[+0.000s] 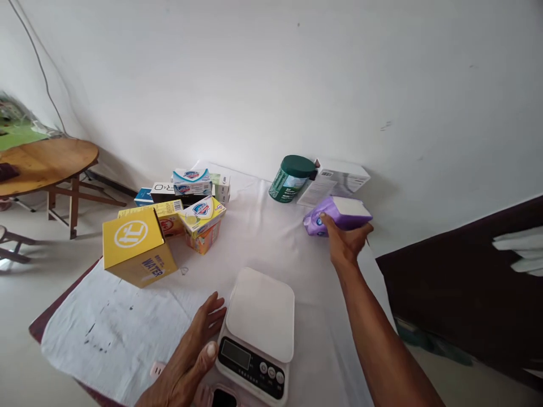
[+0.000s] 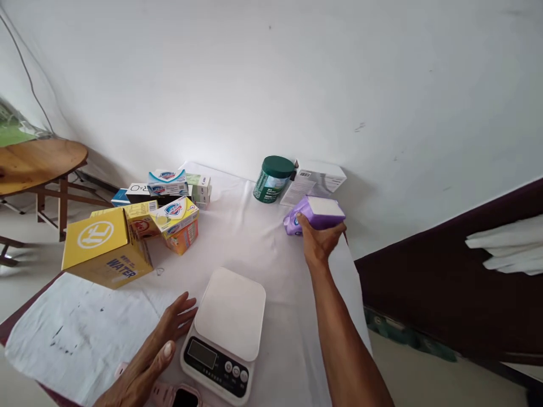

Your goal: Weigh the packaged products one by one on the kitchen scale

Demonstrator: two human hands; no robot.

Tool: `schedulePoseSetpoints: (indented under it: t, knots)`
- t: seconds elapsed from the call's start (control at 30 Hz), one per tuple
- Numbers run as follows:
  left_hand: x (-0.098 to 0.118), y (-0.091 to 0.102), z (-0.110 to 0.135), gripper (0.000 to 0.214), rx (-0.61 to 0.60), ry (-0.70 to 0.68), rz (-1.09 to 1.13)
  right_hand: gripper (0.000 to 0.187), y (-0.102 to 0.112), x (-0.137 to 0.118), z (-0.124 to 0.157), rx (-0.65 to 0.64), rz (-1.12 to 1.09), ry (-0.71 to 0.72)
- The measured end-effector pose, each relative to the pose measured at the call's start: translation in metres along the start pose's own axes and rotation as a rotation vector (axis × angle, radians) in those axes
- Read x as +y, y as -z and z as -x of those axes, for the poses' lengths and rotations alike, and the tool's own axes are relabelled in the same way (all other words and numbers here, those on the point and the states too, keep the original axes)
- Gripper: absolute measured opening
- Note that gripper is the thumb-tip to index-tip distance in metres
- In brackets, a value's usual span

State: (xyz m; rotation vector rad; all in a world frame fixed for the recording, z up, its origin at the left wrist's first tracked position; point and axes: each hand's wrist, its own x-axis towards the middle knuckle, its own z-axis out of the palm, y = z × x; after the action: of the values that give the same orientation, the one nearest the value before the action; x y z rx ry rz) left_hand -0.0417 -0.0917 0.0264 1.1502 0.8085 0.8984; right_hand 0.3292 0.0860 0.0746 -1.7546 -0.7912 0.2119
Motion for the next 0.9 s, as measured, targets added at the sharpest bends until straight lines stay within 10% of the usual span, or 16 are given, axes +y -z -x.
schedulePoseSetpoints:
  t: [0.37,0.77,0.9]
  knots:
    - [0.036,0.028,-0.011,0.058,-0.078,0.11,-0.25,0.076,0.088,-0.056,0.194,-0.721,-0.091,0.109]
    - [0.05,0.046,-0.052,0.05,-0.215,0.019,-0.531,0.121,0.086,-0.045,0.208,-0.771,0.067,0.176]
    - [0.044,0.044,-0.066,0.048,-0.188,-0.034,-0.614,0.107,0.084,-0.046,0.21,-0.762,0.053,0.159]
